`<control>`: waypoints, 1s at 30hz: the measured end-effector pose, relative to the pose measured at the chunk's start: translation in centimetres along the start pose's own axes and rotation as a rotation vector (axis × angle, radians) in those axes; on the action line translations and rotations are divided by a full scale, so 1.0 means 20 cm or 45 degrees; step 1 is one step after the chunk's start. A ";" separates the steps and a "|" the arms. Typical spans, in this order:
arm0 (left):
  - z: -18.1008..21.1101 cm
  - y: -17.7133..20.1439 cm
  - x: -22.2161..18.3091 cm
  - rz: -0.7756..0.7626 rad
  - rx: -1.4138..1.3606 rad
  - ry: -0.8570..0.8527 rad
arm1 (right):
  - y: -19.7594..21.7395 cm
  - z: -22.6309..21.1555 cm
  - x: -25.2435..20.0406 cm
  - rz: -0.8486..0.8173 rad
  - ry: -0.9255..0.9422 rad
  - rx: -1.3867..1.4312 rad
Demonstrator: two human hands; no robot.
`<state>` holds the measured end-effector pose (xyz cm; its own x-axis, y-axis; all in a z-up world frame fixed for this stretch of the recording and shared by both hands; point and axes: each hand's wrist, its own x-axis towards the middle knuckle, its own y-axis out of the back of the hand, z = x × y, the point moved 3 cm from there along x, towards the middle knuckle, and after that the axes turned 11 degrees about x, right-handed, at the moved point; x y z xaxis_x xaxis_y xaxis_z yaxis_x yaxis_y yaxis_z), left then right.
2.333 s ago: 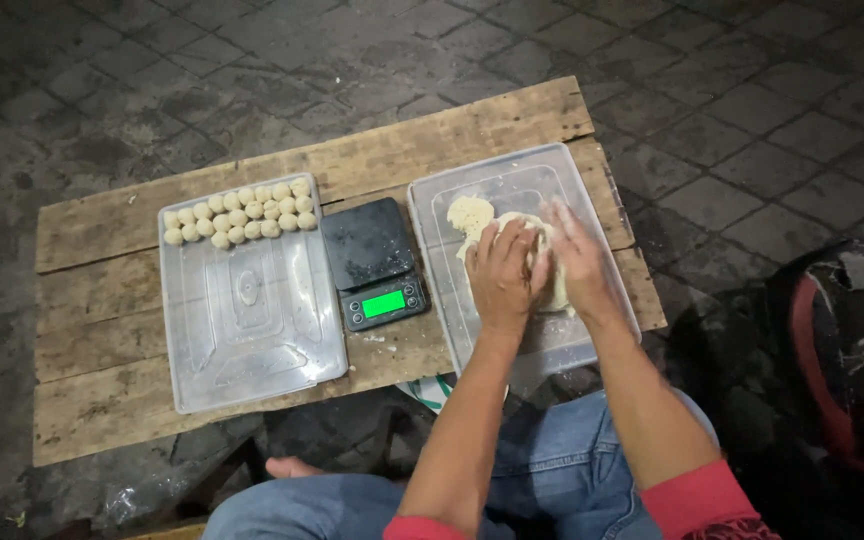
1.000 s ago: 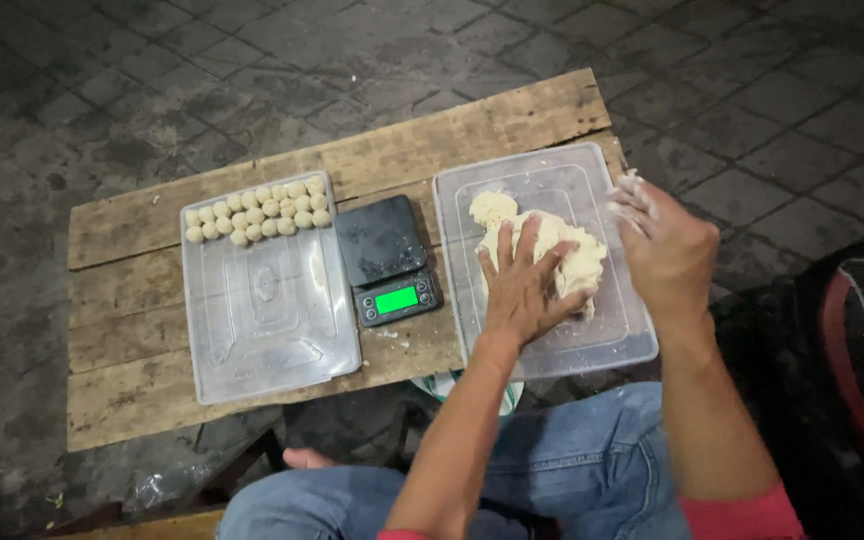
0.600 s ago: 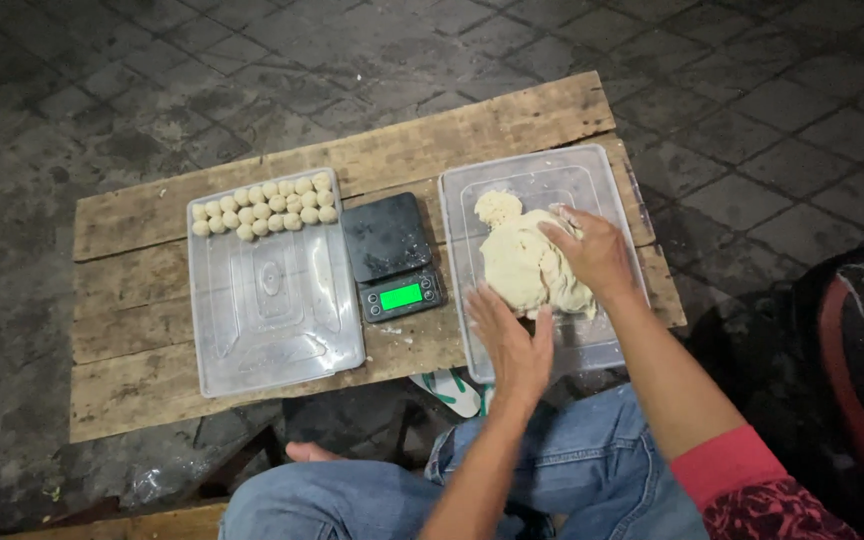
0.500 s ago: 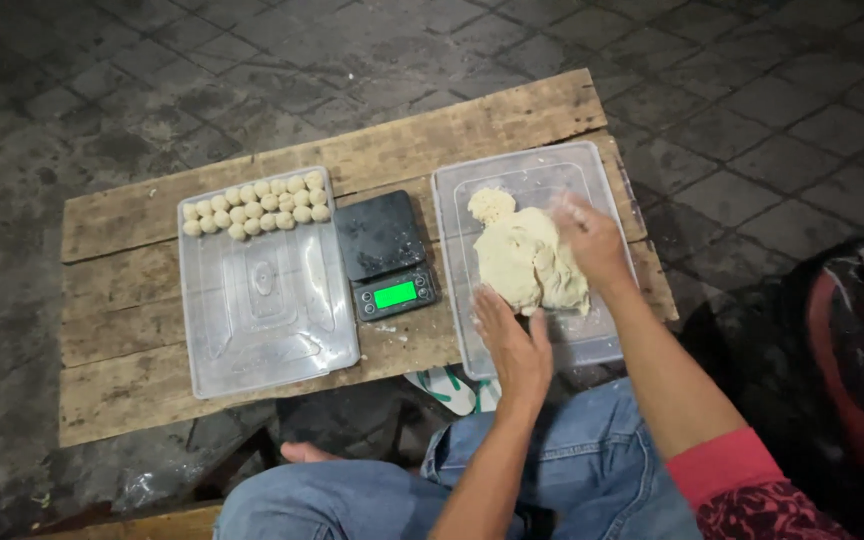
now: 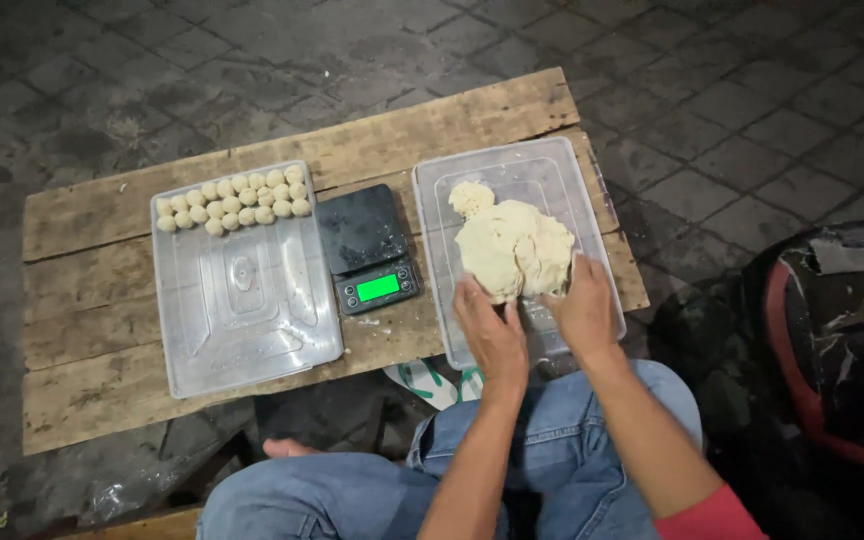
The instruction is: Weighing small portions of dough on a digital scale and rolling them into uniform balls by hand.
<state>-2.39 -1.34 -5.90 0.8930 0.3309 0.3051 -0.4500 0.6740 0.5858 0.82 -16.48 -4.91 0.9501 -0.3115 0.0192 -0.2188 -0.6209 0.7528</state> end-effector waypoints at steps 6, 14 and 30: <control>-0.11 -0.14 -0.11 -0.060 0.187 0.103 | -0.02 -0.04 -0.11 -0.057 -0.250 0.106; -0.10 0.00 -0.04 0.040 -0.012 0.347 | 0.01 -0.01 -0.08 -0.002 -0.234 0.134; -0.15 0.10 0.10 -0.231 -0.869 1.247 | 0.12 -0.17 -0.19 0.040 -0.054 0.186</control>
<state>-1.58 2.68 -6.31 0.7059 0.3563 -0.6122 -0.4818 0.8751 -0.0462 -2.58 -14.33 -0.98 0.9328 -0.3603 0.0112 -0.2810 -0.7073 0.6487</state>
